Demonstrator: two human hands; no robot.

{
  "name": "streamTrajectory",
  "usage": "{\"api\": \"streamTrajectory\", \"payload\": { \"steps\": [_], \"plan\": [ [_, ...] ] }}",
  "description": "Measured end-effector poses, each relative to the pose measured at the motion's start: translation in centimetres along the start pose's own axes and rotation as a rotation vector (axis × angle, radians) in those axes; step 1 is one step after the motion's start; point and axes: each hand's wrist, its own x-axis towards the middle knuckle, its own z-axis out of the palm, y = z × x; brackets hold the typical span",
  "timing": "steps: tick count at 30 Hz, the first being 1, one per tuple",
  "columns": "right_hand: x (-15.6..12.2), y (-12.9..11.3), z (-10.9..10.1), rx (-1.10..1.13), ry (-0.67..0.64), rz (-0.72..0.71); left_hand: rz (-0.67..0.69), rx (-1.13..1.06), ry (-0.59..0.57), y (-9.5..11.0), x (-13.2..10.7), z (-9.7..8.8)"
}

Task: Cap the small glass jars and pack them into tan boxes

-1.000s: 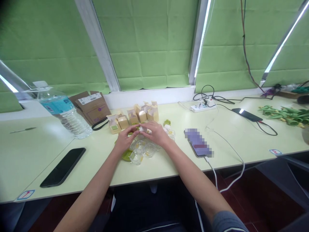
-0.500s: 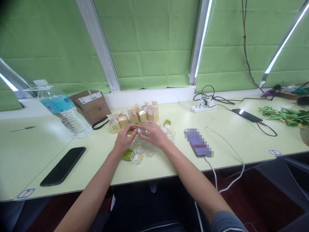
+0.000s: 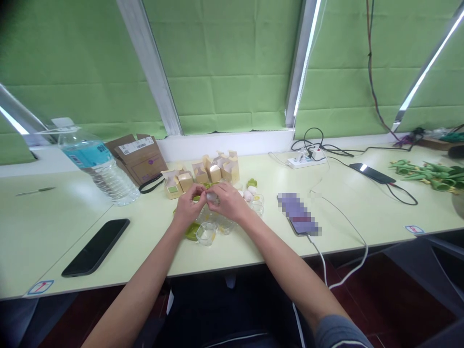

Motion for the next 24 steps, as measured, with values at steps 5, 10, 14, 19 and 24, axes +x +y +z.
{"api": "streamTrajectory", "payload": {
  "steps": [5, 10, 14, 19, 24],
  "plan": [
    [0.2, -0.3, 0.1, -0.041, 0.027, 0.016, -0.014, 0.015, 0.002, 0.2, 0.0, 0.2],
    [0.1, 0.2, 0.2, -0.01, -0.012, 0.008, -0.033, -0.054, -0.006, -0.4, 0.0, 0.2],
    [0.0, 0.6, 0.3, 0.007, -0.002, -0.006, -0.041, -0.147, -0.017, -0.8, 0.1, 0.3],
    [-0.1, 0.9, -0.1, 0.061, 0.026, 0.043, -0.085, -0.24, -0.003, -1.3, 0.4, 0.3],
    [-0.3, 1.2, -0.6, 0.041, 0.081, 0.132, -0.04, -0.27, -0.063, -1.5, 0.2, 0.3]
  ]
}}
